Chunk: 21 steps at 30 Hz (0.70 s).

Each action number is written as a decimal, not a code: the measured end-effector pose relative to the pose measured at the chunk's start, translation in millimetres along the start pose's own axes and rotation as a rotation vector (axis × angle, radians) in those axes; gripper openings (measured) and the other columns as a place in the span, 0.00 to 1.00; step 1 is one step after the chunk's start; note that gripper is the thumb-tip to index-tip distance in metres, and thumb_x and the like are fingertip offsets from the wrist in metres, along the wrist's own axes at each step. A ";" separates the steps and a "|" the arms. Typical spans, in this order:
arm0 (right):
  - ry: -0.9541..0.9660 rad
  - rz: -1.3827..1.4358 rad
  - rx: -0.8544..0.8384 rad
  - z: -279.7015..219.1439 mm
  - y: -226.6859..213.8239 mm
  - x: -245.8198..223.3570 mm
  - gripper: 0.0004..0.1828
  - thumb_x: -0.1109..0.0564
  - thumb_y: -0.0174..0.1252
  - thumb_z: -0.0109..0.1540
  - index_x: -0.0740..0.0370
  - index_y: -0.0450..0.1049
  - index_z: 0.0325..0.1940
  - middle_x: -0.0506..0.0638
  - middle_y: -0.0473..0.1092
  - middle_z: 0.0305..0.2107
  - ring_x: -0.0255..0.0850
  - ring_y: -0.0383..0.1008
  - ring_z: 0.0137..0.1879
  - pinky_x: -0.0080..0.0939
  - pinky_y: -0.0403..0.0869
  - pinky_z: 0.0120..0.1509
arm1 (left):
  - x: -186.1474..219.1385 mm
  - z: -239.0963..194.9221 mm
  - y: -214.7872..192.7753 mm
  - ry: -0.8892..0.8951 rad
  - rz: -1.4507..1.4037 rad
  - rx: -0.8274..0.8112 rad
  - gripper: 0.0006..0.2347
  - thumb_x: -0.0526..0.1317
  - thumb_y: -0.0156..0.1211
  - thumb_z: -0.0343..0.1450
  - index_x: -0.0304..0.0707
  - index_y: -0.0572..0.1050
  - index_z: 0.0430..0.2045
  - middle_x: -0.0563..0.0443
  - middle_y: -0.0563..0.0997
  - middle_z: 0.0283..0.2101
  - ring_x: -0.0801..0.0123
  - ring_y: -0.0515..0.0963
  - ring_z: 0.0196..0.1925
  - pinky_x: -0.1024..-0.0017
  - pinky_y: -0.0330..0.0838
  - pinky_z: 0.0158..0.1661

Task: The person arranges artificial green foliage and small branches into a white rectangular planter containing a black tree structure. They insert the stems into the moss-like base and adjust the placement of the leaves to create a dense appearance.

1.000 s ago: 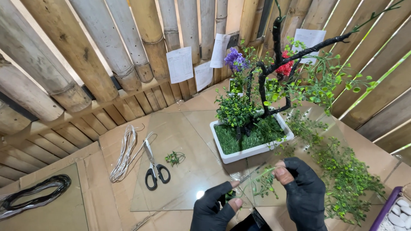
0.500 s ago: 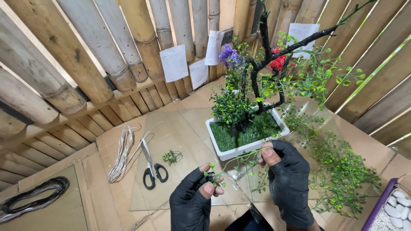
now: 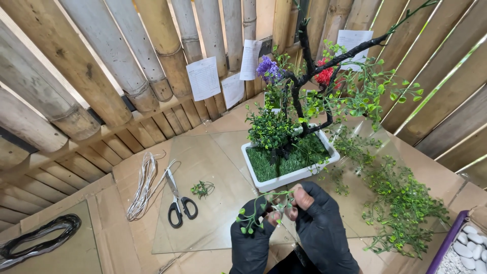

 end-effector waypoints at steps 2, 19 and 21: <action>0.078 -0.020 0.060 -0.4 -8.3 13.9 0.11 0.61 0.58 0.65 0.77 0.75 0.42 0.60 0.70 0.28 0.48 0.67 0.29 0.46 0.69 0.35 | 17.7 1.4 10.9 0.053 0.053 -0.052 0.12 0.39 0.70 0.65 0.40 0.86 0.41 0.50 0.89 0.45 0.63 0.87 0.48 0.67 0.81 0.50; 0.099 -0.128 0.001 0.9 -17.3 14.0 0.17 0.56 0.57 0.66 0.73 0.70 0.27 0.59 0.65 0.17 0.43 0.58 0.21 0.45 0.60 0.29 | 20.3 16.5 32.9 0.086 -0.142 -0.054 0.04 0.34 0.73 0.64 0.32 0.84 0.25 0.47 0.87 0.26 0.64 0.86 0.30 0.68 0.80 0.36; 0.089 -0.047 -0.030 3.6 -15.1 11.3 0.17 0.58 0.57 0.66 0.72 0.68 0.26 0.58 0.64 0.19 0.44 0.59 0.22 0.43 0.59 0.30 | 22.8 19.4 33.4 0.161 0.075 -0.042 0.04 0.38 0.71 0.66 0.39 0.85 0.28 0.50 0.87 0.35 0.65 0.87 0.39 0.70 0.81 0.42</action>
Point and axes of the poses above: each hand's wrist, its own z-axis towards the middle knuckle, its own y-axis out of the palm, x = y × z, the point moved 10 cm from there along z, towards the middle knuckle
